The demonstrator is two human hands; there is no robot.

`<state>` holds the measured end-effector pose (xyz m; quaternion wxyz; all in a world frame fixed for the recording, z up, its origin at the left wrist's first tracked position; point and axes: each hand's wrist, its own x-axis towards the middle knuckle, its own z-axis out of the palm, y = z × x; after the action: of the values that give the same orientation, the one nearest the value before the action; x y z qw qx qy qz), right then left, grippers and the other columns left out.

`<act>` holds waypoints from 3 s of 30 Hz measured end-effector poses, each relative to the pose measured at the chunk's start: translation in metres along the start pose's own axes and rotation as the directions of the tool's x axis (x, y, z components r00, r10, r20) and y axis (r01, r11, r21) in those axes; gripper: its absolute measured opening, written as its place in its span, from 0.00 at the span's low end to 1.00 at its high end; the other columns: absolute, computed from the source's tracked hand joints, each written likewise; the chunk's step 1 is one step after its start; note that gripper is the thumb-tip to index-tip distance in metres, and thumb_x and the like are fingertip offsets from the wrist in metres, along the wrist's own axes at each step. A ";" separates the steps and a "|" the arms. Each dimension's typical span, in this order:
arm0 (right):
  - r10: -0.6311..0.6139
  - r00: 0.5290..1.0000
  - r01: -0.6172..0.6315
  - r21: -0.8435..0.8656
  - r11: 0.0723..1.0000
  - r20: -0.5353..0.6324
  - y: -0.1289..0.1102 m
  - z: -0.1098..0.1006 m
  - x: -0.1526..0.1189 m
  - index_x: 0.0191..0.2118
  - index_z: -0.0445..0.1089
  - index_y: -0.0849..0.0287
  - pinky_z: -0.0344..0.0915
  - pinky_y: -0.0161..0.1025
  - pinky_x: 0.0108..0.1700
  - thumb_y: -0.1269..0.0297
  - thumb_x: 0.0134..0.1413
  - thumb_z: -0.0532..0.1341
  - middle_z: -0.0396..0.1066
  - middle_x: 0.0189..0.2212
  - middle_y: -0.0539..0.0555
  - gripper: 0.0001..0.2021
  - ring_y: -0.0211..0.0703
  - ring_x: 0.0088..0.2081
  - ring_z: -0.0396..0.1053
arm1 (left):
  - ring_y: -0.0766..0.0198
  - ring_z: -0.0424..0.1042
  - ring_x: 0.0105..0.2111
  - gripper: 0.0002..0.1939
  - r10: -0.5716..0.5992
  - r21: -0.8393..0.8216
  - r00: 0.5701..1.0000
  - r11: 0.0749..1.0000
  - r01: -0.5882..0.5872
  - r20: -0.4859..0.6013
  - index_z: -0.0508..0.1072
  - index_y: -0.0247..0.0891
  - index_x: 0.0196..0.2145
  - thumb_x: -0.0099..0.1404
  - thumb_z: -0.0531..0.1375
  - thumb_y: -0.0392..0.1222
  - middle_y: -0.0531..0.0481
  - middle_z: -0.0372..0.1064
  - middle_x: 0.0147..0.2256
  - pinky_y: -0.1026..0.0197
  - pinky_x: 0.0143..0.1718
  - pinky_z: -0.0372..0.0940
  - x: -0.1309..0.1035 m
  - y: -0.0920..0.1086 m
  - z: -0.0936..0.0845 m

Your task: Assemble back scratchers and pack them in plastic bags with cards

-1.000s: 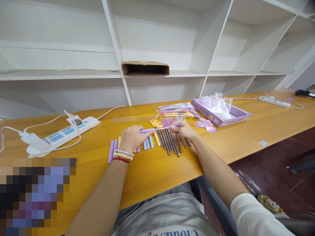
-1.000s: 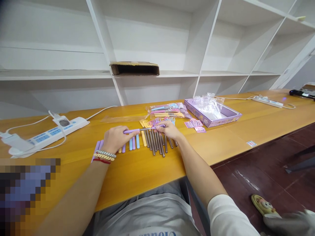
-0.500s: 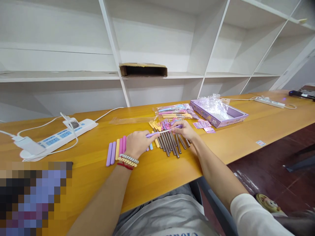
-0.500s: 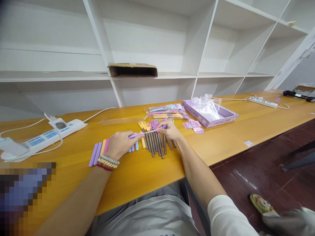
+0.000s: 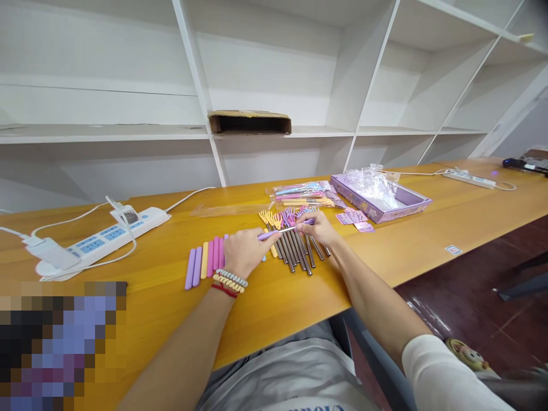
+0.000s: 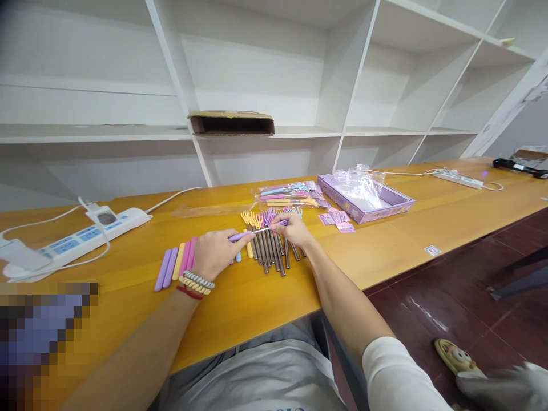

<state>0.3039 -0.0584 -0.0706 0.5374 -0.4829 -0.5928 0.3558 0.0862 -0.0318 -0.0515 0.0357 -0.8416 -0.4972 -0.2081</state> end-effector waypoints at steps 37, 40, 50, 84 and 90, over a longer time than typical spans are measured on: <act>0.039 0.999 -0.039 0.101 0.994 0.005 0.006 -0.001 0.000 0.22 0.69 0.63 0.44 0.32 0.19 0.63 0.37 0.66 0.65 0.14 0.48 0.08 0.30 0.16 0.52 | 0.53 0.72 0.30 0.32 0.023 0.116 1.000 0.993 -0.023 0.003 0.74 0.39 0.31 0.64 0.40 0.65 0.41 0.74 0.30 0.60 0.29 0.53 -0.009 0.019 -0.001; 0.016 1.000 -0.018 0.056 0.998 0.026 0.008 -0.001 0.002 0.22 0.70 0.63 0.47 0.31 0.20 0.62 0.39 0.66 0.65 0.15 0.49 0.09 0.31 0.17 0.55 | 0.53 0.72 0.30 0.31 0.058 0.126 0.998 0.990 -0.059 0.008 0.74 0.40 0.31 0.64 0.41 0.64 0.42 0.74 0.29 0.59 0.29 0.53 -0.007 0.016 0.002; -0.036 0.999 0.037 -0.052 0.998 0.026 0.000 0.000 0.003 0.24 0.71 0.61 0.54 0.32 0.24 0.60 0.42 0.64 0.68 0.17 0.49 0.09 0.34 0.21 0.61 | 0.54 0.72 0.32 0.28 0.118 0.100 0.993 0.988 -0.118 0.000 0.73 0.39 0.34 0.66 0.42 0.60 0.44 0.73 0.33 0.59 0.28 0.53 -0.003 0.010 0.006; -0.035 0.993 0.021 0.116 0.993 0.116 0.005 0.035 0.004 0.29 0.68 0.62 0.51 0.30 0.21 0.57 0.46 0.64 0.68 0.19 0.47 0.12 0.30 0.17 0.54 | 0.59 0.70 0.29 0.18 0.390 0.134 0.907 0.919 -0.372 -0.156 0.73 0.41 0.36 0.69 0.46 0.49 0.49 0.70 0.29 0.59 0.29 0.53 0.000 0.003 0.012; -0.094 0.986 0.094 0.004 0.996 0.139 -0.004 0.026 0.007 0.27 0.69 0.62 0.56 0.32 0.27 0.55 0.46 0.64 0.65 0.17 0.46 0.13 0.33 0.21 0.59 | 0.59 0.70 0.28 0.21 0.334 0.146 0.938 0.937 -0.318 -0.099 0.72 0.43 0.33 0.68 0.44 0.54 0.51 0.70 0.28 0.61 0.25 0.48 0.005 0.000 0.005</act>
<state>0.2782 -0.0506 -0.0697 0.5103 -0.4293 -0.6514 0.3620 0.0895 -0.0265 -0.0542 0.1537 -0.8940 -0.3599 -0.2182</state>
